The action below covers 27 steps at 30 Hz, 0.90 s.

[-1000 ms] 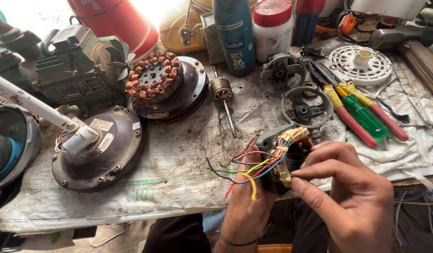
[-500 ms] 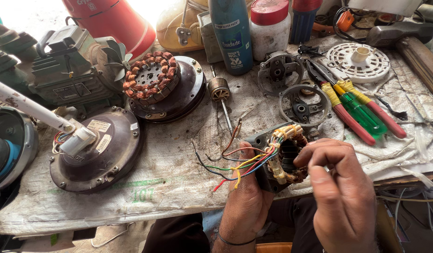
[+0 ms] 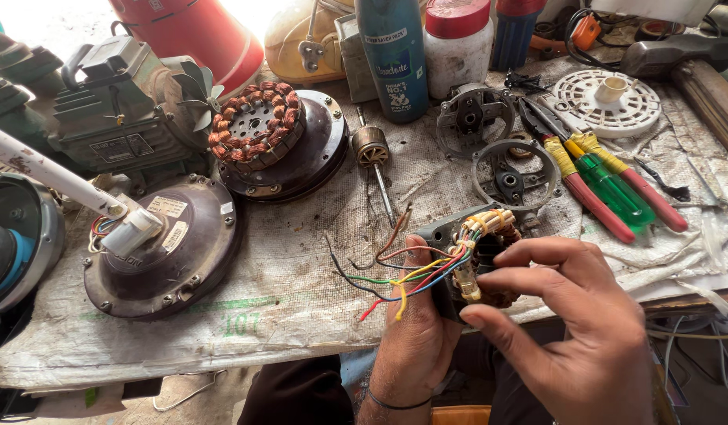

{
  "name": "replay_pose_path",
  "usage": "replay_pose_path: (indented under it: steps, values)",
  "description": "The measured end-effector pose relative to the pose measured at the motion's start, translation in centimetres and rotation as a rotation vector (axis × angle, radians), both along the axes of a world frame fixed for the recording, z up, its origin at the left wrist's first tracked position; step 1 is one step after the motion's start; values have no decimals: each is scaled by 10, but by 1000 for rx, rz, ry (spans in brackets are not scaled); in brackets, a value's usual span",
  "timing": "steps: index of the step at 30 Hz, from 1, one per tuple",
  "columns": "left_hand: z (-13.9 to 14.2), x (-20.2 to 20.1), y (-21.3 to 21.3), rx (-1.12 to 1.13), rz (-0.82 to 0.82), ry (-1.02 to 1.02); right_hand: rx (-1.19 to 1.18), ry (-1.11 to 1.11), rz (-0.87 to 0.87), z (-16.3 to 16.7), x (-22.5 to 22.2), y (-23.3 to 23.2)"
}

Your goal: The person twists and connects multiple colored wires from a motor stator, then inserts the rotor into the stator assembly. The person rotates the rotor shaft to check alignment and fit.

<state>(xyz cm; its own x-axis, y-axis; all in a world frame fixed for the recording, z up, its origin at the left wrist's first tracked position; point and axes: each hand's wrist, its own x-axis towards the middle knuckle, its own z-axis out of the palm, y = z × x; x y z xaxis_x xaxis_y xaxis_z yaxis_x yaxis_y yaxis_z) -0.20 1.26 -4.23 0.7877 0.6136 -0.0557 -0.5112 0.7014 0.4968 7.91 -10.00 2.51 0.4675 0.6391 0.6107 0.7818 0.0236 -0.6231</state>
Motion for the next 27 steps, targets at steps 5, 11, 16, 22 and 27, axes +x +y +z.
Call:
replay_pose_path:
  steps: [5, 11, 16, 22, 27]
  values:
    - [-9, 1, -1, 44, 4, -95, -4, 84, 49, -3, 8, -2]
    - [-10, -6, -4, 838, 369, 109, -34, 28, -39, -2, 7, -3]
    - [-3, 3, -1, 25, 19, -45, 52, 198, -100, -6, 7, -2]
    - [5, 1, 1, -25, -8, 45, 261, 295, -93, -4, 3, 7]
    - [3, 1, 2, -38, -10, -14, 191, 111, -19, 4, -2, 6]
